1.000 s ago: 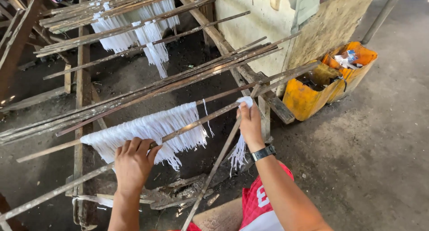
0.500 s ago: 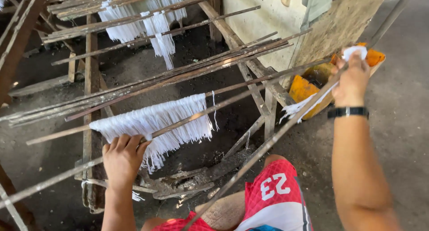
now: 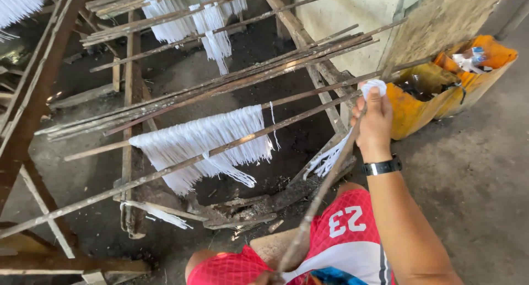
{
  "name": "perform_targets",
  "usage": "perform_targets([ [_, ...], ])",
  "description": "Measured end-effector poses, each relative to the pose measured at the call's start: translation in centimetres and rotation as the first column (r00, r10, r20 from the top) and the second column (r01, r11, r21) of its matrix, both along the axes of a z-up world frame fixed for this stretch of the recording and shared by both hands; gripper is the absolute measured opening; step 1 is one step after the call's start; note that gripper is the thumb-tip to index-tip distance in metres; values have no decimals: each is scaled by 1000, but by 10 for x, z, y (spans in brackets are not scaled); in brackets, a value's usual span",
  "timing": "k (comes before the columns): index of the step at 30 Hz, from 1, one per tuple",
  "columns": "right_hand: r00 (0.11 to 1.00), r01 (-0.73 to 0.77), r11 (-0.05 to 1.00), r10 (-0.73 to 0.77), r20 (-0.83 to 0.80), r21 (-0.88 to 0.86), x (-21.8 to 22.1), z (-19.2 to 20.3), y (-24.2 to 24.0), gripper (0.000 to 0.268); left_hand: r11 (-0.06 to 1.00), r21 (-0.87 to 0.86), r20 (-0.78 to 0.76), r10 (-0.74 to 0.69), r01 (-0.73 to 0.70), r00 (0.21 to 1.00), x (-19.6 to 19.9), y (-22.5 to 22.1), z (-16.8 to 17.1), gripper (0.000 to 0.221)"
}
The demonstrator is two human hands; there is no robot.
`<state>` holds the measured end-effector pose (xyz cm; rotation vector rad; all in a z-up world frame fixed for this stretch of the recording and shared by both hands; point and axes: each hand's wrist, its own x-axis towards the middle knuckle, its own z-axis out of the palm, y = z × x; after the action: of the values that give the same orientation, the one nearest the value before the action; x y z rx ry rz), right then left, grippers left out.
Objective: Separating thin white fibers from a bundle and hanging them over wooden rods on a rack for processing.
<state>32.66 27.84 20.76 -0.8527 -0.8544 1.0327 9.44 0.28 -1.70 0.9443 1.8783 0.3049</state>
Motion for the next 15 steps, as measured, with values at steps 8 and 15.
perform_targets([
  [8,785,-326,915,121,607,240,-60,-24,-78,43,814,532,-491,73,233,868,-6,31,225,21],
  [15,784,-558,750,337,521,354,-91,-34,-89,20,415,763,-560,43,495,827,-14,107,320,22],
])
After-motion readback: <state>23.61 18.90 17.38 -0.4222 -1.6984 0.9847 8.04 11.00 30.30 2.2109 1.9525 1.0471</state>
